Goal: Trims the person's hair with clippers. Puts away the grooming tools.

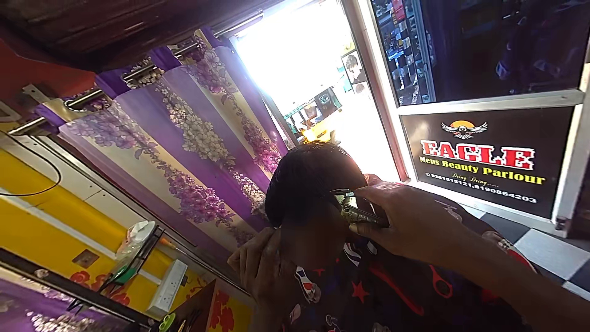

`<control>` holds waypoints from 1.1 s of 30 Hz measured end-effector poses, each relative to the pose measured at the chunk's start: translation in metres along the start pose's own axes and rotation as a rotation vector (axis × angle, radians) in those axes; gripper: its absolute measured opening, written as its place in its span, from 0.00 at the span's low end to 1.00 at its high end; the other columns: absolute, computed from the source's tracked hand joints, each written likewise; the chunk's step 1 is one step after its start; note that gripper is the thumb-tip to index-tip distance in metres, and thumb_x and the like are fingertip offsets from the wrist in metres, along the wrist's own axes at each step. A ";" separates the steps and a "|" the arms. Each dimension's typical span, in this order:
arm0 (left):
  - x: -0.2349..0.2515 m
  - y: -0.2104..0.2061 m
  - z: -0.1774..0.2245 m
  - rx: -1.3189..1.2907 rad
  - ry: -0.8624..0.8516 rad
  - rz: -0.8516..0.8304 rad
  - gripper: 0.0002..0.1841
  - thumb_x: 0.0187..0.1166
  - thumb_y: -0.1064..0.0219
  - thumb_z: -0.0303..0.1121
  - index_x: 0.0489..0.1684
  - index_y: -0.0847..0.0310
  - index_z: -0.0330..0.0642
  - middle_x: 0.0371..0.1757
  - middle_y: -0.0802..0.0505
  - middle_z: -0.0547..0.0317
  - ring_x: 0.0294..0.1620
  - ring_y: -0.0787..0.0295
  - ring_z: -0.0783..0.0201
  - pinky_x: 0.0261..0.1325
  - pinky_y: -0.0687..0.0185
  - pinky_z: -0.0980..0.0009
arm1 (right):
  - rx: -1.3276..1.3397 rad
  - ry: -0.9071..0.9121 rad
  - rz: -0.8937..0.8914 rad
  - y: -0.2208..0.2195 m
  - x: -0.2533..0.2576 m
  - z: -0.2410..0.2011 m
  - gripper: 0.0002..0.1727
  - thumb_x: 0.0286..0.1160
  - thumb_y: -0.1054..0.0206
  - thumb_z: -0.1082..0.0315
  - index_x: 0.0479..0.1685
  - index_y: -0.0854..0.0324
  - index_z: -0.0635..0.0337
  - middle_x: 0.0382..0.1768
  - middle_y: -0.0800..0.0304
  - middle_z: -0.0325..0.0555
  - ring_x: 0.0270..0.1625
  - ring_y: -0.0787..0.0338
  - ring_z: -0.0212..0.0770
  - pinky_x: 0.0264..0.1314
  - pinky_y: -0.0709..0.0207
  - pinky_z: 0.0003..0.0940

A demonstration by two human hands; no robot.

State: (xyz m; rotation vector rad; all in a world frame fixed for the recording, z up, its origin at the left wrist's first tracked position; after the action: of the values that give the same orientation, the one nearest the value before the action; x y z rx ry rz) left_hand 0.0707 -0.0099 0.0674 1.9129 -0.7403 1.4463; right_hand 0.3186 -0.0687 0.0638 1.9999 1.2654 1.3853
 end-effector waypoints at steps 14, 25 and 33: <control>0.014 0.013 -0.001 -0.073 0.153 0.017 0.18 0.81 0.30 0.45 0.57 0.13 0.40 0.53 0.09 0.54 0.57 0.17 0.69 0.65 0.30 0.72 | 0.204 0.189 -0.379 -0.037 -0.008 -0.045 0.30 0.79 0.33 0.41 0.69 0.20 0.52 0.43 0.10 0.50 0.46 0.09 0.52 0.48 0.19 0.55; -0.002 -0.016 0.010 -0.028 0.096 -0.372 0.16 0.87 0.42 0.44 0.44 0.06 0.50 0.32 0.06 0.65 0.29 0.16 0.72 0.45 0.31 0.64 | 0.193 0.112 -0.264 -0.026 -0.045 0.013 0.31 0.75 0.34 0.36 0.68 0.17 0.47 0.41 0.08 0.42 0.42 0.08 0.43 0.43 0.16 0.48; 0.005 -0.013 0.003 -0.069 0.147 -0.484 0.20 0.80 0.36 0.54 0.54 0.07 0.54 0.51 0.06 0.62 0.50 0.11 0.65 0.52 0.28 0.52 | 0.068 0.077 -0.033 0.001 -0.047 0.045 0.29 0.70 0.35 0.32 0.61 0.13 0.39 0.34 0.09 0.29 0.34 0.11 0.30 0.34 0.16 0.38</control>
State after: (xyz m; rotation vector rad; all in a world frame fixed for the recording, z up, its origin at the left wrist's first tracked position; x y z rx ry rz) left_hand 0.0837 -0.0038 0.0696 1.7531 -0.2298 1.2181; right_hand 0.3541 -0.1017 0.0209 1.9780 1.3906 1.4346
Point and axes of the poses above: each hand's wrist, its own x-axis towards the middle knuckle, its own y-axis out of the back of the hand, z = x × y, the point moved 7 cm from there along x, towards the middle knuckle
